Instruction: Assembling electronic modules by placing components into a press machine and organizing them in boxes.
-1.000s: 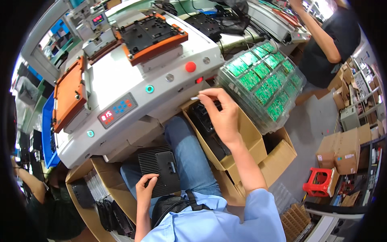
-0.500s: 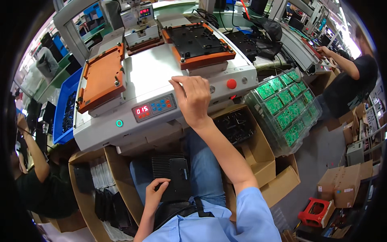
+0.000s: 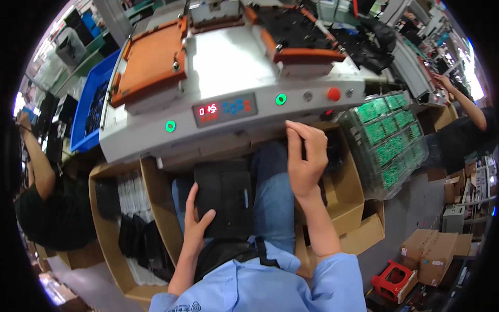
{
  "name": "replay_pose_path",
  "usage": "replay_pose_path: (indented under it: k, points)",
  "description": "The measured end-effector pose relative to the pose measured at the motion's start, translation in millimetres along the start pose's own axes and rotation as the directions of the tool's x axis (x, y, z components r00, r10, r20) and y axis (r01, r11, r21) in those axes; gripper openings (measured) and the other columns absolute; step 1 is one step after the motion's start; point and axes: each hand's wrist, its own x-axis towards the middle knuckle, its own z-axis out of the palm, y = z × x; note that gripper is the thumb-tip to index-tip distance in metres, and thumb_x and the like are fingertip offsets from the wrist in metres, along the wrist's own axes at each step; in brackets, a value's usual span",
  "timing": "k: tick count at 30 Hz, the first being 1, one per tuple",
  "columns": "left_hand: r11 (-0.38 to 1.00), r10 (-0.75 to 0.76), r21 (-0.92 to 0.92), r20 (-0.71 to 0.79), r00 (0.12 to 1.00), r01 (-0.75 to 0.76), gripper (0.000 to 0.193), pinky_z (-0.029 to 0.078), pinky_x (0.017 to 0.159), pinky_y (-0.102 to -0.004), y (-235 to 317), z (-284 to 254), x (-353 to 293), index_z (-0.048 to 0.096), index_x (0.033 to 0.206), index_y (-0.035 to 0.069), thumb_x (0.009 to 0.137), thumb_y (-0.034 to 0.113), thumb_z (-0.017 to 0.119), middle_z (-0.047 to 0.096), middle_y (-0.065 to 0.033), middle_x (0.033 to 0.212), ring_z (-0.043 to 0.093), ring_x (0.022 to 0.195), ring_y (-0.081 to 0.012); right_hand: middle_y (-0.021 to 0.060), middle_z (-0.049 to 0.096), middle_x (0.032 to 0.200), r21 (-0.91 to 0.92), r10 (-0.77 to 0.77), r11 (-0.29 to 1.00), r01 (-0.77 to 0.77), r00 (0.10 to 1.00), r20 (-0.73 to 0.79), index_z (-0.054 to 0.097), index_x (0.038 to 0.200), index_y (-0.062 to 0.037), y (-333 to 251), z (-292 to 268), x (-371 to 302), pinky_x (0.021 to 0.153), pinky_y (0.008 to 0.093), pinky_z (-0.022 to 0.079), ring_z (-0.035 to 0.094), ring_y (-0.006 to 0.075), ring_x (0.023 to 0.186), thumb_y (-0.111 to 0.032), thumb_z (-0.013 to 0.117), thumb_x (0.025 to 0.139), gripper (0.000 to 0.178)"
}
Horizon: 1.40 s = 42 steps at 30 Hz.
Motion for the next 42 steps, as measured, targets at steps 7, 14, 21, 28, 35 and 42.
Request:
replay_pose_path:
  k: [7,14,21,28,35,42]
  points:
    - [0.995,-0.061,-0.075,0.009,0.998,0.062,0.084,0.030,0.108,-0.0332,3,1,3,0.011,0.149,0.009,0.083,0.005,0.064,0.027,-0.0111,0.147,0.035,0.131,-0.0205,0.0063,0.063,0.096,0.179,0.538,0.649,-0.739,0.612,0.580,0.055,0.117,-0.0008,-19,-21,-97,0.077,0.0228,0.046,0.057,0.0100,0.084,-0.013,0.048,0.097,0.025]
    - [1.000,-0.002,-0.030,0.011,1.000,0.003,0.080,0.028,0.108,-0.0330,1,2,-4,0.013,0.147,0.002,0.084,0.004,0.062,0.031,-0.0128,0.145,0.036,0.131,-0.0207,0.0055,0.059,0.110,0.243,0.501,0.264,-0.933,0.348,0.792,0.046,0.126,0.0025,-44,-7,-128,0.088,0.0228,0.043,0.054,0.0080,0.100,-0.012,0.050,0.096,0.034]
    - [0.991,-0.108,-0.082,-0.019,0.994,0.106,0.069,0.034,0.103,-0.0317,-9,-8,-13,0.025,0.141,0.002,0.084,0.001,0.062,0.043,-0.0104,0.134,0.044,0.122,-0.0194,0.0077,0.060,0.112,0.256,0.497,0.300,-0.919,0.380,0.780,0.049,0.121,0.0028,-39,-12,-131,0.091,0.0242,0.043,0.055,0.0107,0.104,-0.010,0.056,0.093,0.032]
    - [0.925,-0.216,-0.328,-0.033,0.976,0.194,0.067,0.037,0.101,-0.0328,-19,-15,-9,0.029,0.141,0.007,0.084,0.008,0.065,0.047,-0.0081,0.132,0.046,0.120,-0.0203,0.0040,0.066,0.083,0.244,0.517,0.464,-0.851,0.484,0.706,0.057,0.109,0.0011,-55,-3,-127,0.064,0.0225,0.045,0.054,0.0048,0.070,-0.019,0.064,0.087,0.031]
    - [0.948,-0.198,-0.263,-0.049,0.979,0.179,0.055,0.043,0.097,-0.0337,-24,-10,-5,0.034,0.139,0.009,0.089,0.008,0.057,0.050,-0.0075,0.128,0.051,0.115,-0.0215,0.0070,0.066,0.080,0.195,0.520,0.620,-0.760,0.585,0.623,0.060,0.109,-0.0015,-21,-20,-121,0.069,0.0254,0.049,0.062,0.0110,0.074,-0.024,0.055,0.093,0.028]
    - [0.909,-0.288,-0.341,-0.097,0.953,0.240,0.051,0.049,0.090,-0.0336,-26,-6,0,0.036,0.138,0.010,0.091,0.012,0.057,0.054,-0.0072,0.122,0.056,0.108,-0.0203,0.0126,0.069,0.090,-0.563,0.852,0.522,-0.641,0.374,0.365,0.066,0.094,-0.0068,130,-116,-117,0.076,0.0372,0.051,0.067,0.0276,0.085,-0.031,0.058,0.088,0.027]
